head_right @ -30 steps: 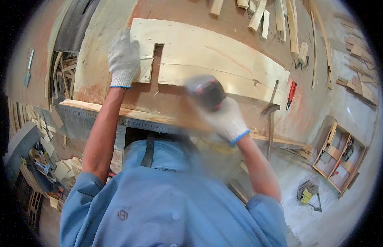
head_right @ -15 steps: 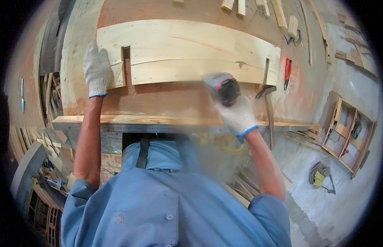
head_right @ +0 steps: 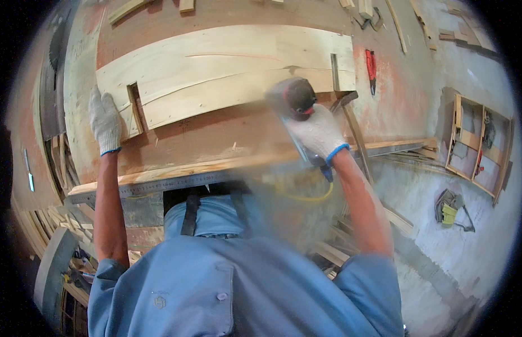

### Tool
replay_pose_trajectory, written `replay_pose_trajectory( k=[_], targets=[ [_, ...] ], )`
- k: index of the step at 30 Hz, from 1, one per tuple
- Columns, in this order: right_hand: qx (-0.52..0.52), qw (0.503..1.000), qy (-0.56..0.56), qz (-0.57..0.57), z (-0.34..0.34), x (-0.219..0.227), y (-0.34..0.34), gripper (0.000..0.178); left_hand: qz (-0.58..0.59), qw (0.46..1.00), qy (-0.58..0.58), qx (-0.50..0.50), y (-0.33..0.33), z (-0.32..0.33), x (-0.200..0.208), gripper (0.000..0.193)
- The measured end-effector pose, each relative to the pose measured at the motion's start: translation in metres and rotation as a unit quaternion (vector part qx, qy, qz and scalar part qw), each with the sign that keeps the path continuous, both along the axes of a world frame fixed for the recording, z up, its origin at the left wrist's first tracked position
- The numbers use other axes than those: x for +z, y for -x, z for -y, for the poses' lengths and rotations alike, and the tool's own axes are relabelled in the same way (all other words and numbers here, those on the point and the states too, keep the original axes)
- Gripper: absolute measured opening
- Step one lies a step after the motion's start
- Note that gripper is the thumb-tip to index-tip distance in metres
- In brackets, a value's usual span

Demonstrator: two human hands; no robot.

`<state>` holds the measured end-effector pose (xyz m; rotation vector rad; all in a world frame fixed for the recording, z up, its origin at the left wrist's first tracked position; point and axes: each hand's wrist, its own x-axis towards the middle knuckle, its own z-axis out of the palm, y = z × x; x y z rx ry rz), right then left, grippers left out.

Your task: The person assembles a wooden frame by positioning small wooden pieces onto a larger board and securing them with a pneumatic nail gun. They repeatedly pick up pieces, align them, and drive nails into the joints. The person also uses a hammer to tap pieces into place and flips the assembly to work on different sides.

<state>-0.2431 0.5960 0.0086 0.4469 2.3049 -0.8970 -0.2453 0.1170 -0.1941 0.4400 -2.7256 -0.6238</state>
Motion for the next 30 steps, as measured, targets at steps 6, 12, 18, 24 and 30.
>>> replay_pose_trajectory(
  k=[6, 12, 18, 24, 30],
  targets=[
    [-0.115, 0.993, 0.023, 0.033, -0.052, 0.004, -0.011, 0.016, 0.003, 0.999, -0.032, -0.001, -0.002, 0.003, -0.002, 0.051],
    [-0.171, 0.984, 0.041, 0.004, -0.088, 0.013, -0.005, 0.012, 0.008, 0.997, -0.083, 0.0, -0.004, -0.003, 0.012, 0.051],
    [-0.156, 0.984, 0.06, 0.061, -0.082, -0.001, 0.007, 0.015, 0.031, 0.995, -0.092, -0.007, 0.001, -0.002, 0.01, 0.052],
    [-0.186, 0.982, 0.032, 0.008, -0.117, -0.01, 0.0, 0.021, 0.042, 0.993, -0.109, -0.003, 0.0, 0.007, 0.004, 0.052],
    [-0.238, 0.971, 0.018, -0.022, -0.146, 0.005, 0.003, 0.015, 0.031, 0.996, -0.084, -0.003, -0.004, 0.01, -0.001, 0.052]
  ],
)
